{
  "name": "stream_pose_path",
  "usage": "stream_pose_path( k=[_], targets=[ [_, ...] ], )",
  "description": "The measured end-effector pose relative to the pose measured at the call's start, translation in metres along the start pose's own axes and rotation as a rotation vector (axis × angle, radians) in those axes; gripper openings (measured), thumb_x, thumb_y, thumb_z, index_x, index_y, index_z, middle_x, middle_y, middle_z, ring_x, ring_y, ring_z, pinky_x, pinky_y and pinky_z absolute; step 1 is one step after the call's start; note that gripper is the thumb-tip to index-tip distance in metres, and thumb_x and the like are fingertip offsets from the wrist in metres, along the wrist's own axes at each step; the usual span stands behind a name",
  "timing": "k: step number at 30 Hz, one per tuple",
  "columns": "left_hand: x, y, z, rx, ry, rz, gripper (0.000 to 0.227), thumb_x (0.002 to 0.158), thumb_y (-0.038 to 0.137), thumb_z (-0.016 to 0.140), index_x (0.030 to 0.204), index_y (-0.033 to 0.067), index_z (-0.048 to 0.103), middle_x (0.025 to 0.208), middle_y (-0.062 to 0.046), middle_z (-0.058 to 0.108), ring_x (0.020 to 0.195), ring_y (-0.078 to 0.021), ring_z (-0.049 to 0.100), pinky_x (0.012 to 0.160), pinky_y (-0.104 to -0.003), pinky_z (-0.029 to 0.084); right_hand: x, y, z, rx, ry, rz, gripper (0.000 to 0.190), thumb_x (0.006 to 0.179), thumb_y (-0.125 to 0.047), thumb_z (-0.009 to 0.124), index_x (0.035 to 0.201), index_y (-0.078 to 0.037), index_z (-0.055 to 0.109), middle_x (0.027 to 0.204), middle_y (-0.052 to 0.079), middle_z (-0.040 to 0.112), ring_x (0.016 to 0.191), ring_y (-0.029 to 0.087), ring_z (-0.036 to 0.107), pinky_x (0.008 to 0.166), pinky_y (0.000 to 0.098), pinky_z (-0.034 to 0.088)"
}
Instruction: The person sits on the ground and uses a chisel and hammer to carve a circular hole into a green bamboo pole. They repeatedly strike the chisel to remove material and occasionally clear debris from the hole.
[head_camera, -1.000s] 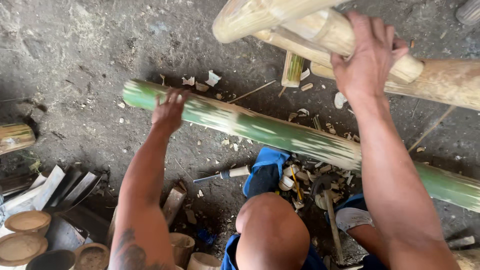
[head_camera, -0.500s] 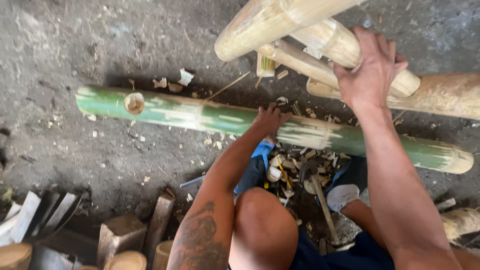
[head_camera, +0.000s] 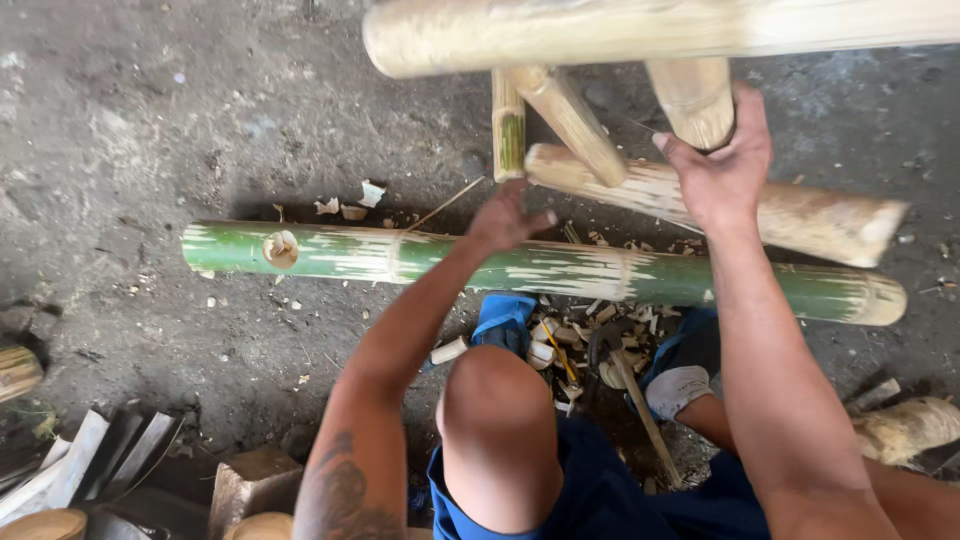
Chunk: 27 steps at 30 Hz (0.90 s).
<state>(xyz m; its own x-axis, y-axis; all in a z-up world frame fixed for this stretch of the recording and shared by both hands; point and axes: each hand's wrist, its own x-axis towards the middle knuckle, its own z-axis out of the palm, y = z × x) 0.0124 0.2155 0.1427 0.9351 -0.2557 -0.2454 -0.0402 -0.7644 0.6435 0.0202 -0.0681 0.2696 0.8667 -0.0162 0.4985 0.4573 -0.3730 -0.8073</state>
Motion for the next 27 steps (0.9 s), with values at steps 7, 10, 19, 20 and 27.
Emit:
stream_pose_path(
  k=[7, 10, 19, 20, 27],
  targets=[
    [-0.036, 0.106, -0.116, -0.104, 0.308, 0.291, 0.104, 0.082, 0.042, 0.086, 0.159, 0.0125, 0.024, 0.157, -0.018, 0.041, 0.139, -0.0361, 0.051, 0.115, -0.045, 0.043, -0.029, 0.005, -0.036, 0.827, 0.194, 0.281, 0.066, 0.081, 0.014, 0.075, 0.138, -0.01, 0.052, 0.121, 0.007, 0.06, 0.113, 0.022, 0.061, 0.1, 0.0383, 0.053],
    [-0.042, 0.148, -0.125, -0.076, 0.224, 0.424, 0.092, 0.081, 0.03, 0.09, 0.154, 0.0149, 0.036, 0.148, -0.017, 0.055, 0.139, -0.0337, 0.053, 0.117, -0.042, 0.042, -0.039, 0.015, -0.03, 1.094, 0.257, 0.382, 0.062, 0.075, 0.009, 0.075, 0.129, -0.011, 0.053, 0.116, 0.008, 0.061, 0.111, 0.024, 0.061, 0.107, 0.0415, 0.05],
    [-0.035, 0.201, -0.1, 0.19, 0.304, 0.391, 0.077, 0.089, 0.02, 0.078, 0.154, 0.0136, 0.036, 0.143, -0.02, 0.055, 0.129, -0.0398, 0.058, 0.11, -0.043, 0.047, -0.084, 0.065, 0.016, 1.453, 0.384, 0.647, 0.047, 0.077, -0.005, 0.079, 0.117, -0.008, 0.056, 0.106, 0.009, 0.064, 0.107, 0.027, 0.061, 0.108, 0.044, 0.048],
    [-0.032, 0.204, -0.098, 0.223, 0.292, 0.315, 0.076, 0.091, 0.019, 0.075, 0.155, 0.0135, 0.035, 0.142, -0.019, 0.055, 0.127, -0.04, 0.058, 0.109, -0.043, 0.048, -0.088, 0.069, 0.019, 1.492, 0.361, 0.644, 0.045, 0.079, -0.007, 0.08, 0.117, -0.008, 0.056, 0.106, 0.01, 0.063, 0.106, 0.027, 0.061, 0.107, 0.0446, 0.048],
    [-0.006, 0.18, -0.091, 0.346, 0.314, 0.317, 0.077, 0.094, 0.028, 0.074, 0.155, 0.0099, 0.031, 0.146, -0.022, 0.049, 0.129, -0.0405, 0.055, 0.108, -0.046, 0.045, -0.086, 0.073, 0.028, 1.289, 0.397, 0.741, 0.048, 0.084, -0.026, 0.083, 0.119, -0.011, 0.054, 0.102, 0.006, 0.059, 0.098, 0.025, 0.061, 0.098, 0.0507, 0.052]
  ],
)
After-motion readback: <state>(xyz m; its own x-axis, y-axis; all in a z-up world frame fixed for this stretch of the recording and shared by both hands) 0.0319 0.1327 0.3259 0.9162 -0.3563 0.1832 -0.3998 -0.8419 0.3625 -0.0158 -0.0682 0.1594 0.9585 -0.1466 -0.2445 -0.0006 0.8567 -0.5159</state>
